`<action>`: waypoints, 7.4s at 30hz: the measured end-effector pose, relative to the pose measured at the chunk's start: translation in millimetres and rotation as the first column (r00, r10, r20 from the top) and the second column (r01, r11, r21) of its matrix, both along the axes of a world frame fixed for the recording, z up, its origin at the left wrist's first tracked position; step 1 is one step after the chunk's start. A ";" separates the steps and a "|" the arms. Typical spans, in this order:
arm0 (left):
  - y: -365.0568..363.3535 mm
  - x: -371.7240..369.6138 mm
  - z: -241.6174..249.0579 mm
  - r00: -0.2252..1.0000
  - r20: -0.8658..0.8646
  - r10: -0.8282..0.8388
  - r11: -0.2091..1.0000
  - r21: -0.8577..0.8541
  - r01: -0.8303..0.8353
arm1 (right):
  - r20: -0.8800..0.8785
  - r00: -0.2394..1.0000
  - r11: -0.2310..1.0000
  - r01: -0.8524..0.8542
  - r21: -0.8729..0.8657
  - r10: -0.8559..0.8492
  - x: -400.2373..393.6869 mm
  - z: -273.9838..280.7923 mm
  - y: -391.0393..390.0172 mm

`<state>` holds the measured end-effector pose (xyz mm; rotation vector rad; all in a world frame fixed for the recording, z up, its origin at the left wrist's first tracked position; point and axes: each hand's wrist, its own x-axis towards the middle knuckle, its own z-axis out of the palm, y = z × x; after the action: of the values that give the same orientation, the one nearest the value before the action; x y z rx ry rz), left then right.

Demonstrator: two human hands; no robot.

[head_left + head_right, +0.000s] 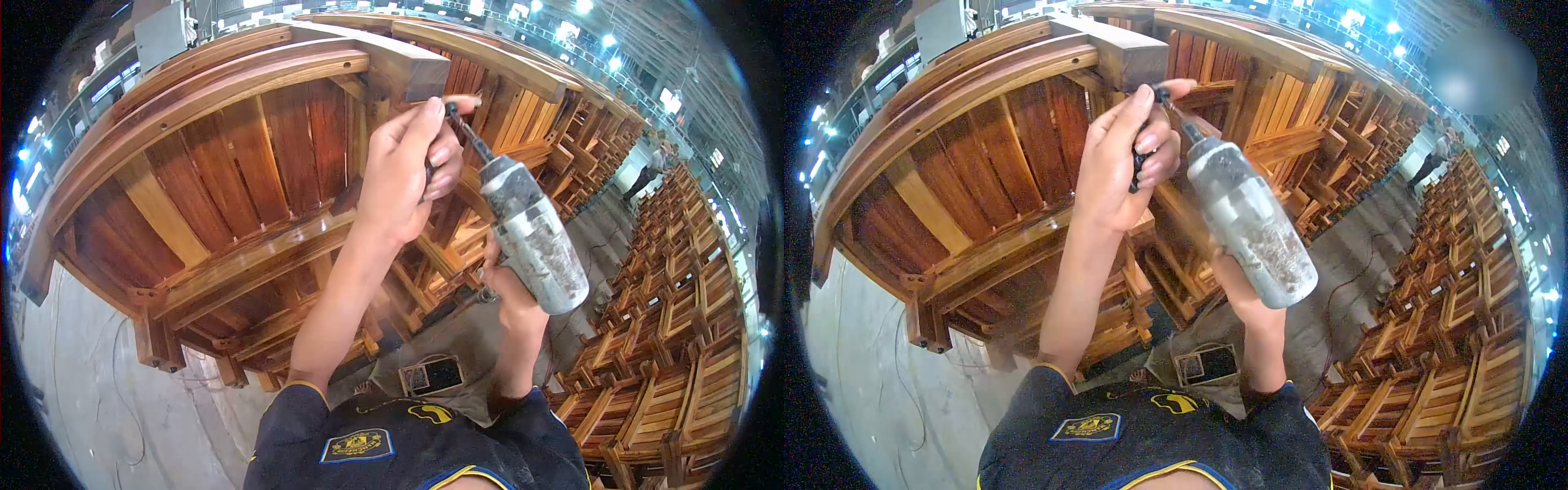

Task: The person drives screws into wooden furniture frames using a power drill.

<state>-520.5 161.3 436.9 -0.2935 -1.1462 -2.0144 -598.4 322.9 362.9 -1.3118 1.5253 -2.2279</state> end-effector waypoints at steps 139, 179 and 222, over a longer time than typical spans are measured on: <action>56.2 95.4 -279.1 0.767 0.146 -0.624 0.425 0.888 0.177 | -0.248 0.961 0.981 0.155 0.118 -0.122 -19.3 33.0 -22.6; 44.3 75.6 -302.1 0.791 0.311 -0.527 0.608 0.789 0.095 | -0.181 0.982 0.968 0.089 0.236 -0.046 -24.1 68.1 -11.6; 46.8 81.7 -299.5 0.769 0.401 -0.497 0.670 0.741 0.046 | -0.299 0.941 0.922 0.247 0.299 -0.156 -16.6 70.3 -13.8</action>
<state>-438.8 208.1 137.4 0.6268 -0.5605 -2.7749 -615.0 309.1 433.3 -1.4476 2.1161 -1.8310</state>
